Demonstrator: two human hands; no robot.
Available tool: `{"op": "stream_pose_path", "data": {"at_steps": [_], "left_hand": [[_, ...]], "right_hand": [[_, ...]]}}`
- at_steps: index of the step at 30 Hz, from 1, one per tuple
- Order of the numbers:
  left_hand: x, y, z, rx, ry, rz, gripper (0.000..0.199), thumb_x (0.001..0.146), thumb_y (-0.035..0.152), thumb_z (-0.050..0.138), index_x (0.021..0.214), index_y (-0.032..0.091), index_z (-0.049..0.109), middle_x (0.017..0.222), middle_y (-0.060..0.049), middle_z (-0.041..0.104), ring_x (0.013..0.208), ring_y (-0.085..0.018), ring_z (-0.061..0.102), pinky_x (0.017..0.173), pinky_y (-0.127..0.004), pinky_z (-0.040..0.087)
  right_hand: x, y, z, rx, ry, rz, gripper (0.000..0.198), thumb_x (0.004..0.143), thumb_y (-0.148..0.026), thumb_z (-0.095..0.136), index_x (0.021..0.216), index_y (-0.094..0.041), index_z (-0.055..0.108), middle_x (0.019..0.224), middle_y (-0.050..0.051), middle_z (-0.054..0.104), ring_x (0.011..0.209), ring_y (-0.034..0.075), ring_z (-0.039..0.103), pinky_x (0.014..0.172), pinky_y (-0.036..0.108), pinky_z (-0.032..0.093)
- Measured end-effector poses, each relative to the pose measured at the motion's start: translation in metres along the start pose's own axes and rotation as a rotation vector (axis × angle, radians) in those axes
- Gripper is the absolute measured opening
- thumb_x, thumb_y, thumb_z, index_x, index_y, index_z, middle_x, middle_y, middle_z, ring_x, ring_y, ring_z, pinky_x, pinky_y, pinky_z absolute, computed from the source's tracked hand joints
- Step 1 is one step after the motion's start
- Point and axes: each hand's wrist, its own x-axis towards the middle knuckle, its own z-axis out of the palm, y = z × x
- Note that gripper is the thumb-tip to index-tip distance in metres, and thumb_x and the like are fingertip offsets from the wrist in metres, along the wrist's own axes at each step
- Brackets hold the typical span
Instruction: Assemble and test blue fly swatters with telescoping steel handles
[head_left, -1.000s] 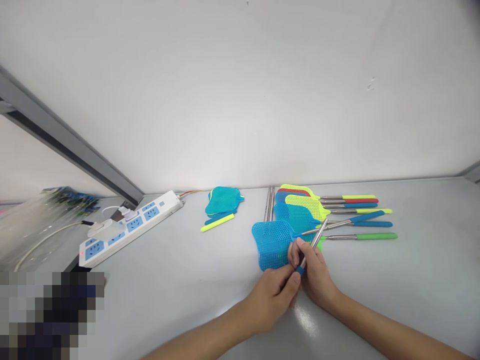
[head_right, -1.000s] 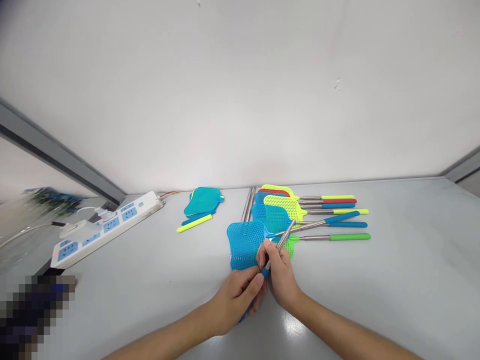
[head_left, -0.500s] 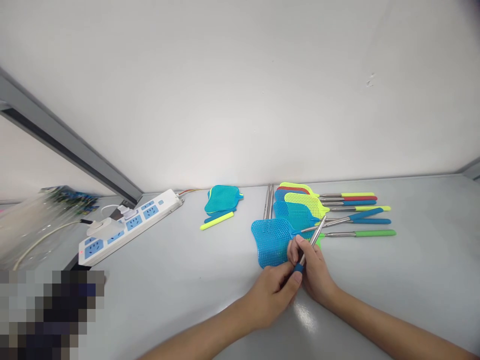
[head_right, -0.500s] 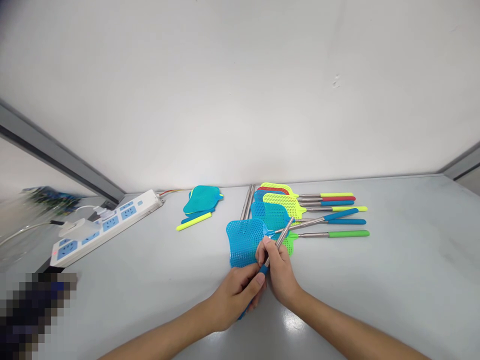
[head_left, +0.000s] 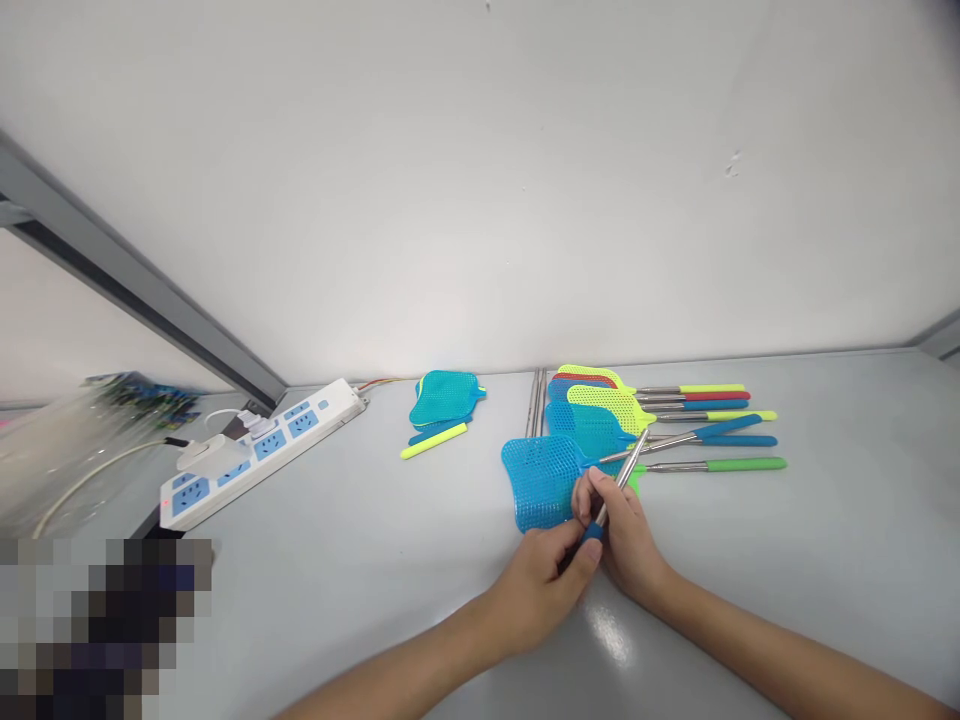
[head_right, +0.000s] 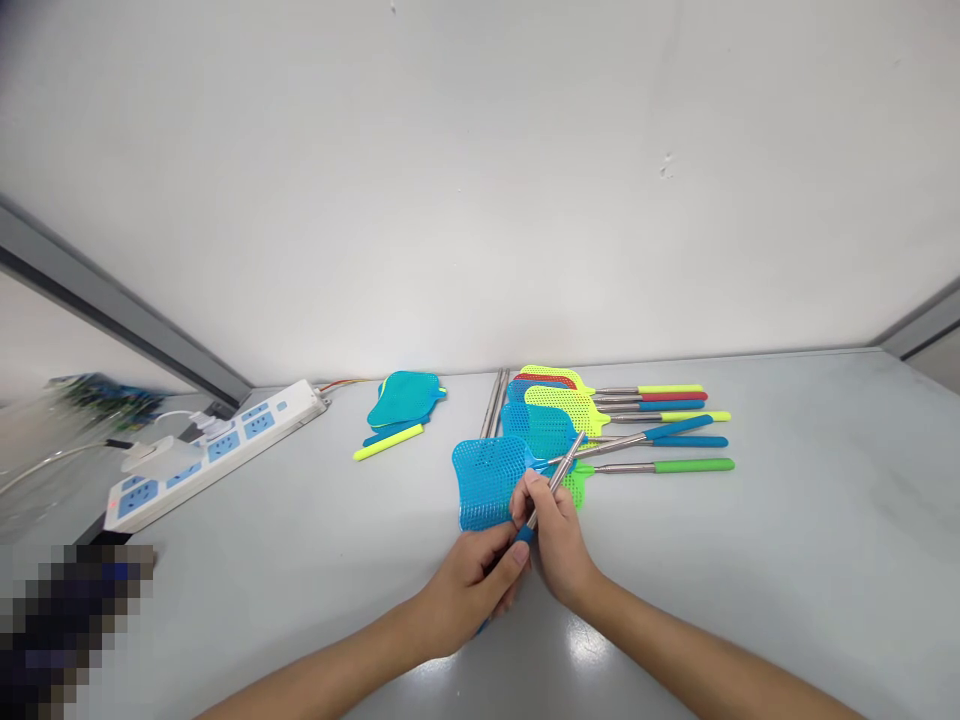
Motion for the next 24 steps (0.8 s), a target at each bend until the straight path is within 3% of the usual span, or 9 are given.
{"op": "stream_pose_path", "data": {"at_steps": [4, 10, 24], "left_hand": [[-0.0001, -0.0012, 0.0018, -0.076, -0.009, -0.003, 0.037, 0.087, 0.042, 0.025, 0.066, 0.016, 0.042, 0.052, 0.004, 0.042, 0.048, -0.007, 0.037, 0.048, -0.02, 0.029], [-0.0001, -0.0049, 0.0023, -0.104, -0.003, -0.004, 0.04, 0.088, 0.041, 0.021, 0.068, 0.016, 0.043, 0.052, 0.003, 0.041, 0.048, -0.007, 0.037, 0.049, -0.021, 0.029], [-0.0006, -0.0032, 0.0022, -0.064, 0.007, 0.006, 0.037, 0.088, 0.04, 0.023, 0.067, 0.016, 0.042, 0.052, 0.004, 0.041, 0.048, -0.007, 0.035, 0.048, -0.02, 0.027]], "right_hand": [[-0.0002, -0.0003, 0.0006, 0.053, 0.001, 0.026, 0.041, 0.083, -0.037, 0.039, 0.047, -0.017, 0.043, 0.051, -0.001, 0.037, 0.048, 0.009, 0.037, 0.046, 0.023, 0.032], [-0.0017, -0.0024, 0.0022, 0.115, 0.002, 0.126, 0.04, 0.08, -0.042, 0.041, 0.049, -0.017, 0.045, 0.052, -0.002, 0.035, 0.039, 0.008, 0.033, 0.026, 0.02, 0.021], [-0.0004, -0.0008, 0.0018, 0.08, 0.025, 0.067, 0.04, 0.08, -0.04, 0.042, 0.047, -0.017, 0.045, 0.051, -0.002, 0.039, 0.044, 0.008, 0.036, 0.037, 0.021, 0.028]]}}
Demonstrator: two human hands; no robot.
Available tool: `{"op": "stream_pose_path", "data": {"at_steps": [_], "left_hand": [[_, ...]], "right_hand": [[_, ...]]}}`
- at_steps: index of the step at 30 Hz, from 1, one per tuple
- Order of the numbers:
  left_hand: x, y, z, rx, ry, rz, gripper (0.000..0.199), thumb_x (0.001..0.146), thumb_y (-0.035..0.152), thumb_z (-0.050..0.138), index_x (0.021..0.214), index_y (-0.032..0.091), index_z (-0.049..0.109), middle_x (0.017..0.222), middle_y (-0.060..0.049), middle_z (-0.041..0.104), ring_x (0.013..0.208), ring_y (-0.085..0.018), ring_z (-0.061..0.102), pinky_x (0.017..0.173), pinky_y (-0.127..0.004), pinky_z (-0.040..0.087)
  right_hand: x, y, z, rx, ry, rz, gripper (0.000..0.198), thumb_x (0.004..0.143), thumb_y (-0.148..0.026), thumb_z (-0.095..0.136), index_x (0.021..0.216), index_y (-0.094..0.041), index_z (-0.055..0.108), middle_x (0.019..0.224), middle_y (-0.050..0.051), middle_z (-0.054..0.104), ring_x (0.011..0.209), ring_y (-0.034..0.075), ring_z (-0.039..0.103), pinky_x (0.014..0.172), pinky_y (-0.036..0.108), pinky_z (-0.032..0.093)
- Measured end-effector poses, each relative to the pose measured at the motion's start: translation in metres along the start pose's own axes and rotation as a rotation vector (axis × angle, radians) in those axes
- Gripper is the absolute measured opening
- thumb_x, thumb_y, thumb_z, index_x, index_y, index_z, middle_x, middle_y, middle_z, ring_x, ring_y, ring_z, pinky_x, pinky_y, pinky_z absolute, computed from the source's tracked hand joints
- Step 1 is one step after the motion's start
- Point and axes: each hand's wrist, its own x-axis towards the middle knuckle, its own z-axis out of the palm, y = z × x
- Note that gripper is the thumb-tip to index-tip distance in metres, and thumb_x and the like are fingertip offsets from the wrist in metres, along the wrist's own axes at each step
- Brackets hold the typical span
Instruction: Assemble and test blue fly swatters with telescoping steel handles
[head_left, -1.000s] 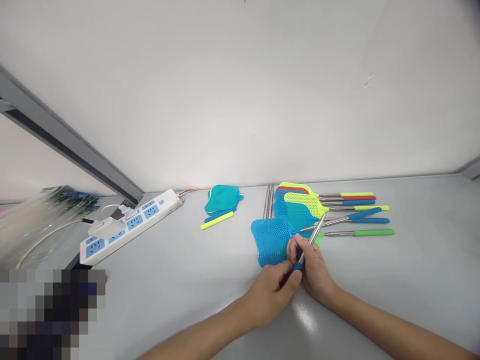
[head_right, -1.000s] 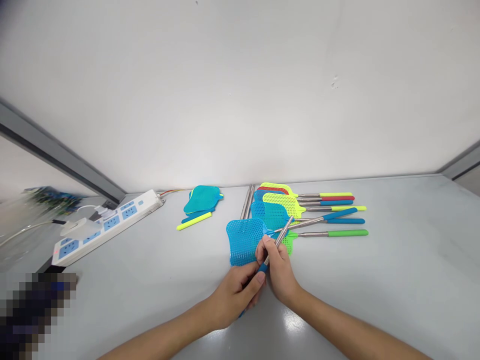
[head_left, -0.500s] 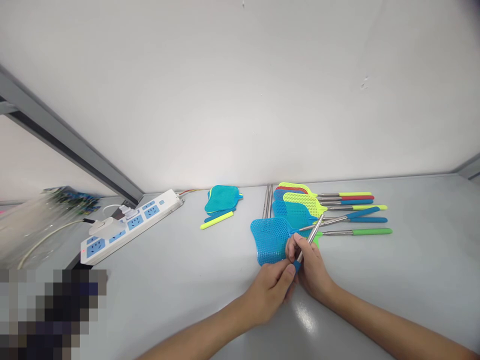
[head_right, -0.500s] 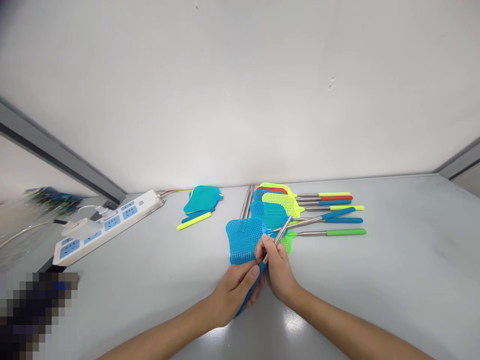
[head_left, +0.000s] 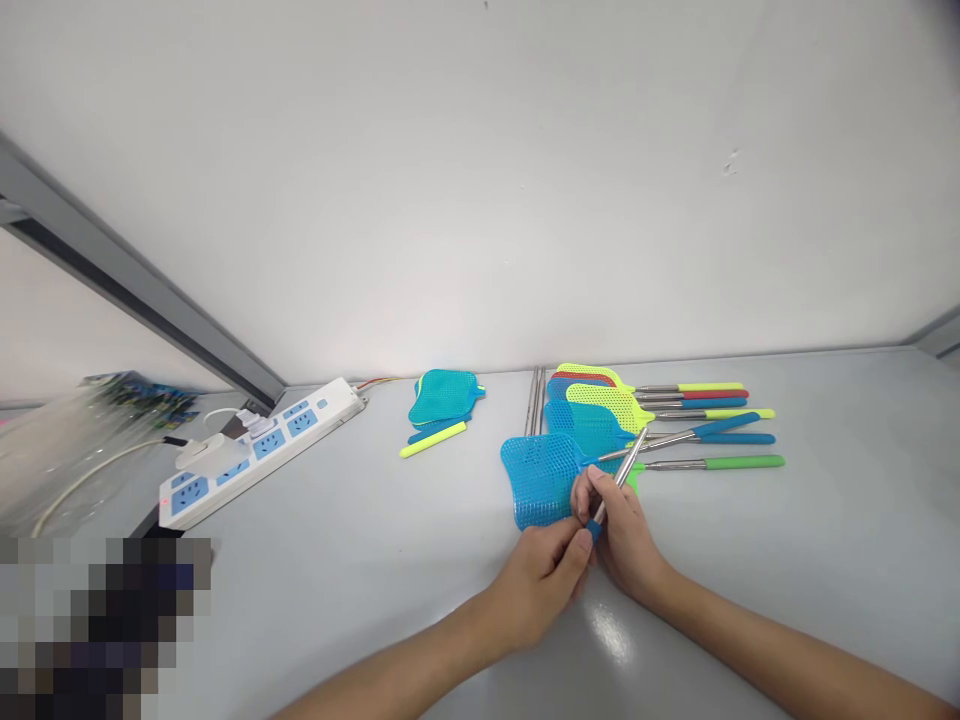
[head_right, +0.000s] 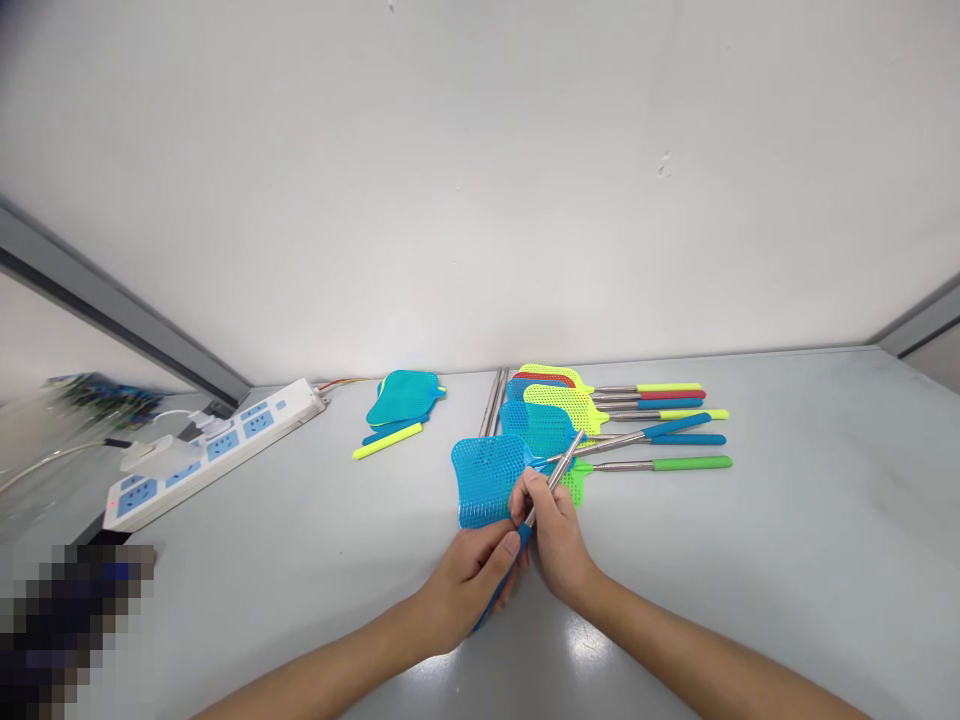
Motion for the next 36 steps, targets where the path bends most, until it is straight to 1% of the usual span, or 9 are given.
{"op": "stream_pose_path", "data": {"at_steps": [4, 10, 16, 23, 27, 30, 36], "left_hand": [[-0.0002, 0.0011, -0.0004, -0.007, 0.003, 0.004, 0.037, 0.088, 0.04, 0.023, 0.066, 0.016, 0.041, 0.051, 0.004, 0.041, 0.048, -0.007, 0.035, 0.048, -0.02, 0.027], [-0.0001, 0.0022, -0.001, 0.0, 0.007, 0.013, 0.037, 0.088, 0.04, 0.024, 0.066, 0.016, 0.042, 0.051, 0.004, 0.04, 0.049, -0.007, 0.035, 0.048, -0.02, 0.027], [-0.0004, 0.0029, -0.001, 0.003, 0.003, 0.001, 0.037, 0.087, 0.041, 0.023, 0.068, 0.016, 0.042, 0.05, 0.004, 0.04, 0.047, -0.008, 0.034, 0.047, -0.021, 0.026], [-0.0006, 0.0047, -0.0012, -0.015, 0.001, -0.009, 0.038, 0.087, 0.042, 0.024, 0.066, 0.016, 0.042, 0.051, 0.004, 0.041, 0.048, -0.007, 0.035, 0.048, -0.021, 0.026], [-0.0005, 0.0048, -0.0011, -0.009, 0.001, -0.019, 0.038, 0.087, 0.041, 0.024, 0.068, 0.016, 0.043, 0.051, 0.004, 0.042, 0.048, -0.007, 0.035, 0.049, -0.021, 0.025], [-0.0007, 0.0054, -0.0009, 0.006, 0.004, -0.021, 0.038, 0.087, 0.041, 0.023, 0.066, 0.016, 0.042, 0.051, 0.004, 0.043, 0.048, -0.007, 0.035, 0.049, -0.021, 0.026], [-0.0001, 0.0062, -0.0014, 0.037, -0.008, -0.009, 0.039, 0.088, 0.041, 0.023, 0.065, 0.016, 0.042, 0.053, 0.003, 0.045, 0.048, -0.007, 0.036, 0.049, -0.021, 0.027]], "right_hand": [[-0.0003, 0.0003, -0.0001, 0.001, 0.005, -0.015, 0.04, 0.079, -0.041, 0.043, 0.047, -0.017, 0.045, 0.051, -0.001, 0.039, 0.045, 0.009, 0.037, 0.038, 0.022, 0.03], [-0.0009, 0.001, -0.0008, 0.036, -0.023, 0.012, 0.039, 0.08, -0.04, 0.042, 0.049, -0.017, 0.046, 0.052, -0.002, 0.038, 0.043, 0.009, 0.035, 0.033, 0.021, 0.025], [-0.0003, 0.0006, -0.0005, 0.009, -0.006, -0.019, 0.039, 0.08, -0.039, 0.043, 0.048, -0.017, 0.046, 0.051, -0.001, 0.039, 0.047, 0.009, 0.036, 0.039, 0.021, 0.031], [-0.0005, 0.0005, -0.0006, -0.027, 0.003, -0.021, 0.04, 0.08, -0.041, 0.042, 0.048, -0.017, 0.045, 0.053, -0.001, 0.039, 0.047, 0.01, 0.035, 0.037, 0.021, 0.028], [-0.001, -0.0005, -0.0004, -0.015, -0.009, 0.008, 0.04, 0.08, -0.042, 0.041, 0.048, -0.017, 0.045, 0.053, -0.001, 0.038, 0.046, 0.01, 0.034, 0.034, 0.021, 0.025], [-0.0012, -0.0015, -0.0002, 0.007, -0.021, 0.009, 0.04, 0.081, -0.04, 0.041, 0.048, -0.017, 0.045, 0.053, -0.001, 0.038, 0.046, 0.01, 0.034, 0.037, 0.022, 0.026], [-0.0006, -0.0006, -0.0005, -0.019, -0.012, -0.017, 0.04, 0.081, -0.038, 0.041, 0.048, -0.017, 0.044, 0.051, -0.001, 0.039, 0.049, 0.01, 0.036, 0.047, 0.024, 0.031]]}}
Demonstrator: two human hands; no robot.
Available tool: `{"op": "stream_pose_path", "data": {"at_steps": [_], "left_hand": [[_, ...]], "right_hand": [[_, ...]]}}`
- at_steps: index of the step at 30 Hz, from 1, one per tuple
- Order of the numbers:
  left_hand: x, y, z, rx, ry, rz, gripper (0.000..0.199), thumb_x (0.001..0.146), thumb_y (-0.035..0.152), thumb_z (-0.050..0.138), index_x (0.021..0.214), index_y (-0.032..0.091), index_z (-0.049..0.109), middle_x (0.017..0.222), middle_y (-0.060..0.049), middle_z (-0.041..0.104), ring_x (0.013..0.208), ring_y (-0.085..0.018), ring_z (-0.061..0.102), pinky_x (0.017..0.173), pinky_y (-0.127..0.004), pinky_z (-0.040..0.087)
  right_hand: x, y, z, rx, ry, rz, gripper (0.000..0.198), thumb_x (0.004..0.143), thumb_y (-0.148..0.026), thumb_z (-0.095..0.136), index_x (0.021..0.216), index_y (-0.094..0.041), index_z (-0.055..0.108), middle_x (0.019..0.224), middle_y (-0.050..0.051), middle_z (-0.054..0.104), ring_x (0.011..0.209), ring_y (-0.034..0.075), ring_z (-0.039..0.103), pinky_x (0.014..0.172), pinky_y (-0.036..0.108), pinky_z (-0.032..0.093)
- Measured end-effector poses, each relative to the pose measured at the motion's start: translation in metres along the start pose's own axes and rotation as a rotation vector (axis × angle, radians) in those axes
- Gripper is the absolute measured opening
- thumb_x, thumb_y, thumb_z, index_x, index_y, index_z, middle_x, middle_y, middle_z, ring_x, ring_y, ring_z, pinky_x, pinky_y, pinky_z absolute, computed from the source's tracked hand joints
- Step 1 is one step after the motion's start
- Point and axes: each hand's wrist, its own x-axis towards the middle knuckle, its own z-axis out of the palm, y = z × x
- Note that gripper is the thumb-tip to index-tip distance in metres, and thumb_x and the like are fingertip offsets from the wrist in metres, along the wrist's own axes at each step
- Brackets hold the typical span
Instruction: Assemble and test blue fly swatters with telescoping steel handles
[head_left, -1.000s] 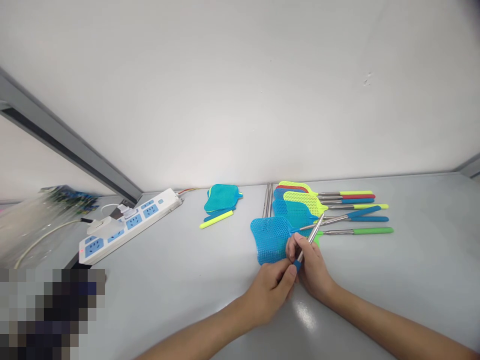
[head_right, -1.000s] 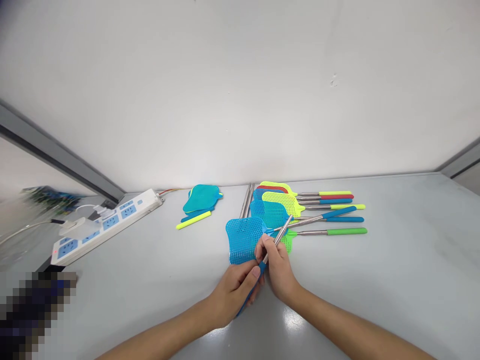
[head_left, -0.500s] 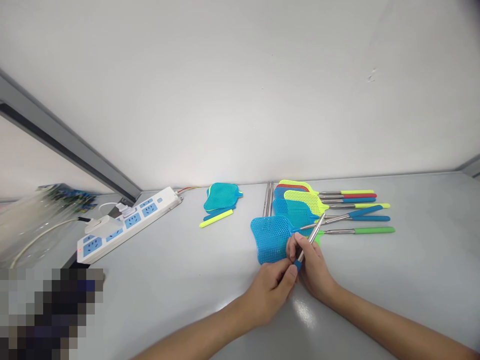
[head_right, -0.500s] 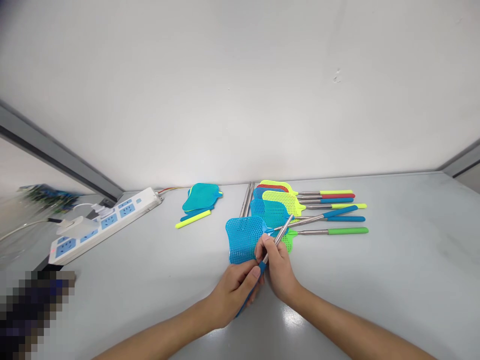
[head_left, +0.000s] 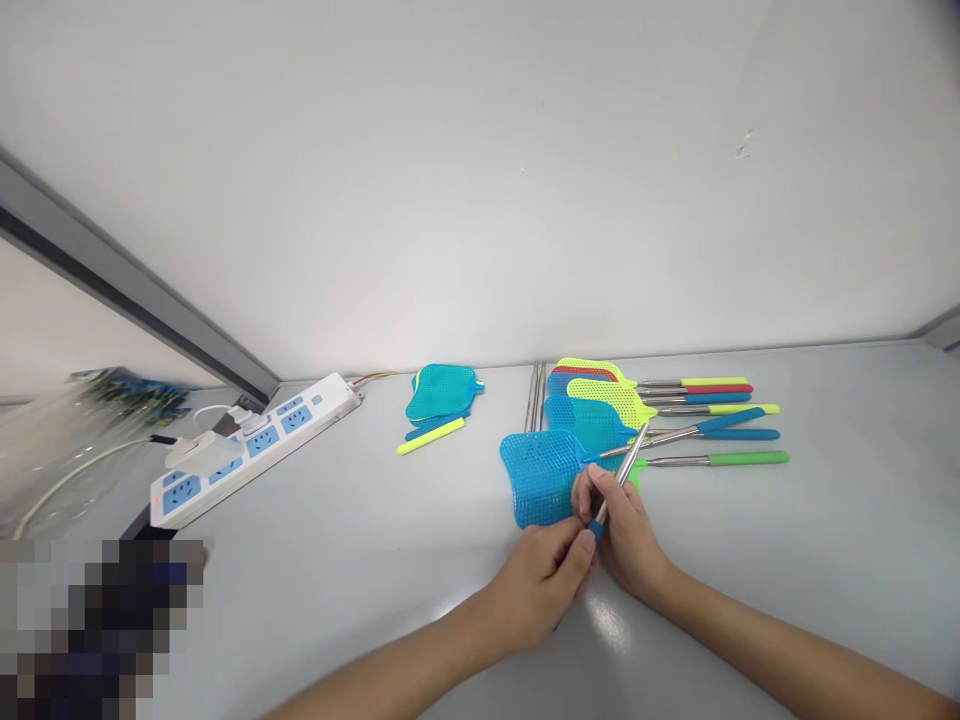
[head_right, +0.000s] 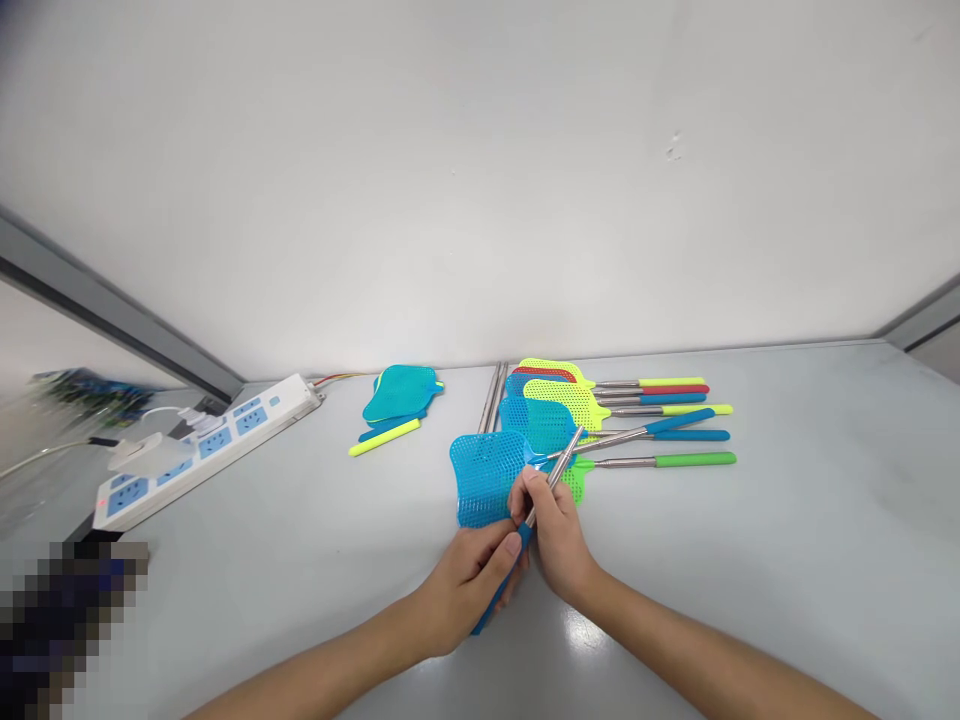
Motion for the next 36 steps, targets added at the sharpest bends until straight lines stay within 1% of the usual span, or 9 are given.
{"op": "stream_pose_path", "data": {"at_steps": [5, 13, 15, 18, 23, 26, 29, 33, 36], "left_hand": [[0.0004, -0.0001, -0.0001, 0.016, -0.007, 0.005, 0.039, 0.088, 0.04, 0.022, 0.065, 0.015, 0.043, 0.056, 0.002, 0.047, 0.05, -0.008, 0.039, 0.05, -0.021, 0.029], [0.002, -0.0014, -0.0003, 0.024, -0.01, 0.021, 0.036, 0.087, 0.04, 0.024, 0.068, 0.016, 0.042, 0.056, 0.002, 0.045, 0.052, -0.008, 0.038, 0.051, -0.021, 0.03], [0.0022, -0.0014, -0.0012, -0.01, -0.014, 0.014, 0.037, 0.087, 0.04, 0.023, 0.067, 0.016, 0.042, 0.055, 0.003, 0.043, 0.051, -0.008, 0.037, 0.051, -0.021, 0.03], [0.0025, -0.0017, -0.0025, -0.1, -0.042, -0.019, 0.04, 0.087, 0.042, 0.02, 0.068, 0.016, 0.042, 0.054, 0.003, 0.038, 0.05, -0.008, 0.034, 0.049, -0.021, 0.028], [0.0035, -0.0044, -0.0017, -0.213, -0.065, -0.088, 0.042, 0.086, 0.046, 0.02, 0.068, 0.015, 0.042, 0.061, 0.002, 0.037, 0.053, -0.007, 0.032, 0.048, -0.02, 0.027], [0.0041, -0.0058, -0.0007, -0.256, -0.061, -0.108, 0.042, 0.085, 0.048, 0.022, 0.068, 0.015, 0.042, 0.058, 0.003, 0.034, 0.051, -0.007, 0.03, 0.047, -0.02, 0.024], [0.0044, -0.0056, -0.0007, -0.229, -0.05, -0.106, 0.043, 0.085, 0.049, 0.022, 0.069, 0.015, 0.043, 0.054, 0.004, 0.033, 0.049, -0.007, 0.028, 0.046, -0.021, 0.023], [0.0045, -0.0036, -0.0014, -0.152, -0.054, -0.078, 0.04, 0.083, 0.051, 0.027, 0.068, 0.016, 0.04, 0.054, 0.005, 0.035, 0.05, -0.007, 0.03, 0.048, -0.02, 0.024], [0.0046, -0.0024, -0.0011, -0.133, -0.06, -0.059, 0.039, 0.085, 0.049, 0.025, 0.067, 0.017, 0.038, 0.056, 0.004, 0.036, 0.051, -0.007, 0.032, 0.049, -0.021, 0.025]], "right_hand": [[0.0, 0.0011, -0.0006, -0.015, 0.012, -0.008, 0.039, 0.081, -0.039, 0.041, 0.048, -0.017, 0.044, 0.051, -0.001, 0.039, 0.05, 0.011, 0.036, 0.051, 0.024, 0.032], [0.0006, 0.0014, -0.0012, -0.014, 0.022, 0.027, 0.039, 0.081, -0.039, 0.042, 0.048, -0.018, 0.045, 0.051, -0.001, 0.039, 0.049, 0.01, 0.034, 0.047, 0.023, 0.031], [0.0013, 0.0025, -0.0015, -0.027, 0.041, 0.029, 0.039, 0.081, -0.04, 0.043, 0.048, -0.018, 0.044, 0.049, -0.002, 0.037, 0.048, 0.01, 0.034, 0.045, 0.023, 0.03], [0.0025, 0.0042, -0.0017, -0.002, 0.027, 0.0, 0.039, 0.081, -0.038, 0.043, 0.047, -0.019, 0.04, 0.048, -0.003, 0.034, 0.046, 0.01, 0.032, 0.045, 0.023, 0.029], [0.0025, 0.0035, -0.0004, 0.052, -0.001, -0.05, 0.039, 0.082, -0.035, 0.04, 0.047, -0.018, 0.039, 0.049, -0.002, 0.036, 0.048, 0.01, 0.034, 0.047, 0.023, 0.03], [0.0011, 0.0017, 0.0005, 0.057, 0.013, -0.028, 0.039, 0.082, -0.037, 0.041, 0.048, -0.018, 0.04, 0.05, -0.002, 0.037, 0.046, 0.01, 0.035, 0.044, 0.023, 0.03], [-0.0002, 0.001, 0.0004, 0.058, 0.007, 0.011, 0.039, 0.081, -0.04, 0.041, 0.048, -0.018, 0.042, 0.051, -0.002, 0.039, 0.042, 0.009, 0.033, 0.037, 0.023, 0.025], [-0.0007, 0.0013, -0.0008, 0.031, 0.043, -0.043, 0.04, 0.081, -0.039, 0.043, 0.047, -0.018, 0.041, 0.05, -0.002, 0.037, 0.048, 0.01, 0.035, 0.045, 0.023, 0.03], [-0.0003, 0.0012, -0.0013, 0.018, 0.085, -0.046, 0.041, 0.081, -0.039, 0.043, 0.046, -0.018, 0.041, 0.049, -0.002, 0.036, 0.049, 0.011, 0.034, 0.047, 0.024, 0.03]]}}
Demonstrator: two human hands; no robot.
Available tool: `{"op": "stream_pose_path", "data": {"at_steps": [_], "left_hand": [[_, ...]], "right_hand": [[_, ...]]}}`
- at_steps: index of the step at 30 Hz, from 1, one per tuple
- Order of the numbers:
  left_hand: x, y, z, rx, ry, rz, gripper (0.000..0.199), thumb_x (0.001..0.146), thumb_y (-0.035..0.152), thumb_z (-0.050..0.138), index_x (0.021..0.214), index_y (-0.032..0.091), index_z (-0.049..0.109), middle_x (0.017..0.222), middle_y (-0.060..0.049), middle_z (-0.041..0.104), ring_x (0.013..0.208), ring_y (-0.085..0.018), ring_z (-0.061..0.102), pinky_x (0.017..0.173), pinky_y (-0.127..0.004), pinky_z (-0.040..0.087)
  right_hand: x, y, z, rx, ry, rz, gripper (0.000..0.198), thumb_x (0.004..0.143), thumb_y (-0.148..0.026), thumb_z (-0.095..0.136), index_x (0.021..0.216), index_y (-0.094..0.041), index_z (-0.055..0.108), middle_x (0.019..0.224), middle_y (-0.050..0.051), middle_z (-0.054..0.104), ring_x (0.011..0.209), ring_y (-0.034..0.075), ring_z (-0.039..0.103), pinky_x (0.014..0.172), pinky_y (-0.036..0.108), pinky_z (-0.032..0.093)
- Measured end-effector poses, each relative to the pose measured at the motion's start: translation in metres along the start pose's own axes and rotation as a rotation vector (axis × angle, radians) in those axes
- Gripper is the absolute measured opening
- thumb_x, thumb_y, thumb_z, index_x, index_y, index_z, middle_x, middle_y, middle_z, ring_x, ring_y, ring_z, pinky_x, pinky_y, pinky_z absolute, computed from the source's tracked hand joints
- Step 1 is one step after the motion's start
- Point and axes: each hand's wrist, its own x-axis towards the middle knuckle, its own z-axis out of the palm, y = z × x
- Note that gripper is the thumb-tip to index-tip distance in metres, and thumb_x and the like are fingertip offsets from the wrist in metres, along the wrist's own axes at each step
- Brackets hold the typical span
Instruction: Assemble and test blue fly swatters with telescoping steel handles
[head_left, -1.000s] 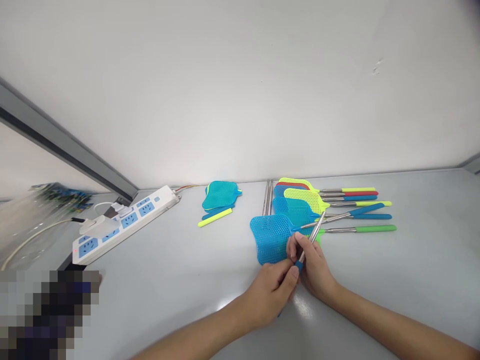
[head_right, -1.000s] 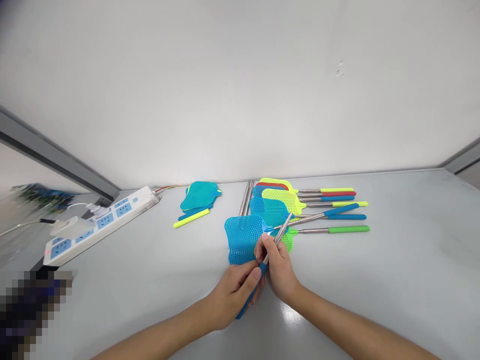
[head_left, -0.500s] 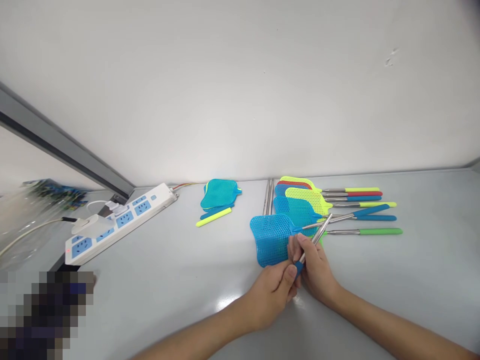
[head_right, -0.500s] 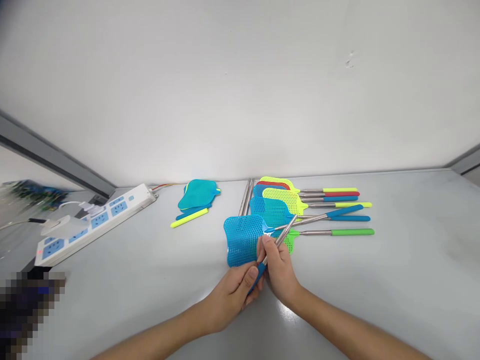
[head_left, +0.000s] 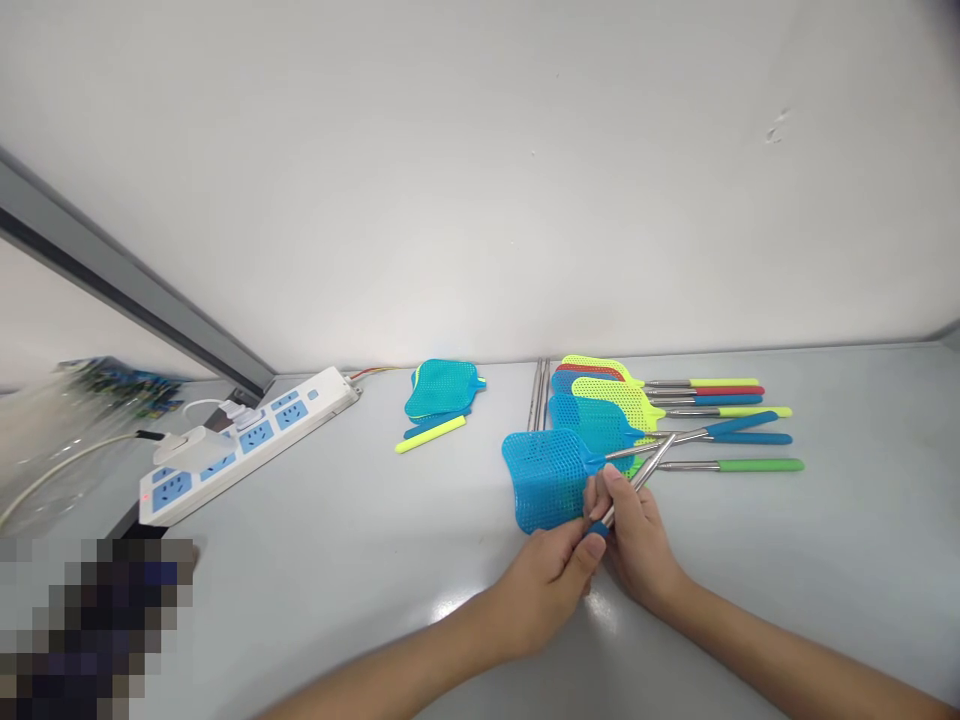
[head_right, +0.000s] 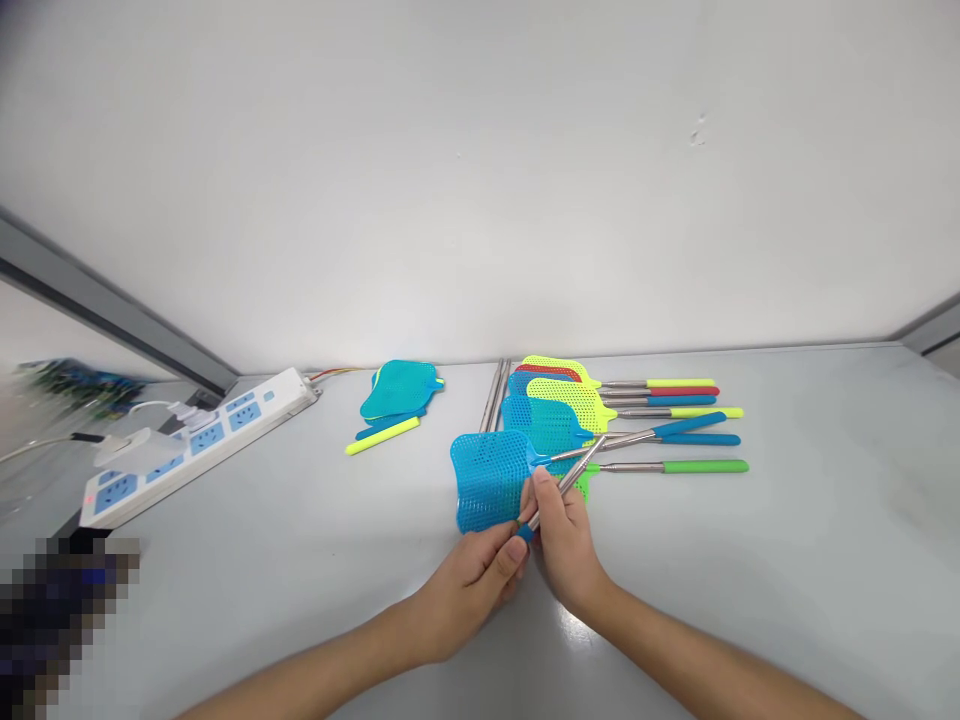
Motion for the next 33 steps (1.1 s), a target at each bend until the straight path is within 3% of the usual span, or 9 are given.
{"op": "stream_pose_path", "data": {"at_steps": [11, 17, 21, 23, 26, 29, 33], "left_hand": [[0.0, 0.0, 0.0, -0.061, 0.007, -0.016, 0.041, 0.085, 0.049, 0.023, 0.065, 0.016, 0.037, 0.055, 0.004, 0.033, 0.05, -0.007, 0.028, 0.047, -0.021, 0.023], [0.0, 0.001, -0.003, -0.159, 0.0, -0.071, 0.042, 0.084, 0.051, 0.022, 0.072, 0.016, 0.041, 0.054, 0.005, 0.033, 0.047, -0.006, 0.028, 0.045, -0.02, 0.022], [0.003, 0.002, -0.003, -0.251, -0.036, -0.12, 0.04, 0.083, 0.053, 0.025, 0.073, 0.016, 0.04, 0.055, 0.006, 0.033, 0.044, -0.005, 0.027, 0.042, -0.019, 0.021], [0.003, 0.004, -0.001, -0.321, -0.054, -0.158, 0.041, 0.082, 0.054, 0.027, 0.072, 0.016, 0.038, 0.053, 0.007, 0.03, 0.041, -0.004, 0.023, 0.04, -0.018, 0.019], [0.0, 0.01, 0.003, -0.447, -0.078, -0.256, 0.043, 0.079, 0.059, 0.028, 0.069, 0.018, 0.035, 0.05, 0.009, 0.024, 0.038, -0.003, 0.017, 0.037, -0.017, 0.016], [-0.006, 0.02, 0.005, -0.576, -0.159, -0.323, 0.041, 0.078, 0.059, 0.031, 0.068, 0.019, 0.032, 0.048, 0.009, 0.022, 0.036, -0.003, 0.015, 0.034, -0.017, 0.012], [-0.014, 0.032, 0.003, -0.862, -0.377, -0.381, 0.035, 0.081, 0.053, 0.032, 0.069, 0.02, 0.033, 0.048, 0.009, 0.016, 0.034, -0.004, 0.009, 0.033, -0.017, 0.005]], "right_hand": [[0.0, -0.007, 0.004, -0.03, 0.004, -0.004, 0.043, 0.083, -0.041, 0.039, 0.046, -0.018, 0.039, 0.049, -0.002, 0.035, 0.048, 0.011, 0.032, 0.047, 0.025, 0.026], [0.006, -0.024, 0.008, -0.078, 0.048, 0.085, 0.043, 0.079, -0.041, 0.046, 0.044, -0.017, 0.043, 0.051, -0.001, 0.039, 0.048, 0.01, 0.033, 0.047, 0.024, 0.027], [0.011, -0.047, 0.012, 0.119, 0.01, 0.165, 0.039, 0.078, -0.04, 0.048, 0.048, -0.017, 0.043, 0.056, -0.001, 0.041, 0.054, 0.01, 0.039, 0.053, 0.023, 0.033], [0.011, -0.058, 0.012, 0.314, -0.043, 0.279, 0.038, 0.077, -0.04, 0.049, 0.048, -0.017, 0.038, 0.053, -0.003, 0.036, 0.051, 0.01, 0.036, 0.052, 0.023, 0.034], [0.006, -0.067, 0.013, 0.495, -0.077, 0.414, 0.042, 0.077, -0.036, 0.05, 0.047, -0.018, 0.026, 0.046, -0.006, 0.02, 0.041, 0.008, 0.021, 0.041, 0.022, 0.024], [-0.003, -0.071, 0.014, 0.567, -0.035, 0.427, 0.046, 0.077, -0.035, 0.052, 0.048, -0.018, 0.02, 0.045, -0.007, 0.012, 0.039, 0.007, 0.01, 0.036, 0.023, 0.013], [-0.013, -0.078, 0.015, 0.638, -0.049, 0.432, 0.048, 0.076, -0.035, 0.053, 0.048, -0.018, 0.017, 0.043, -0.008, 0.009, 0.038, 0.006, 0.005, 0.036, 0.023, 0.008]]}}
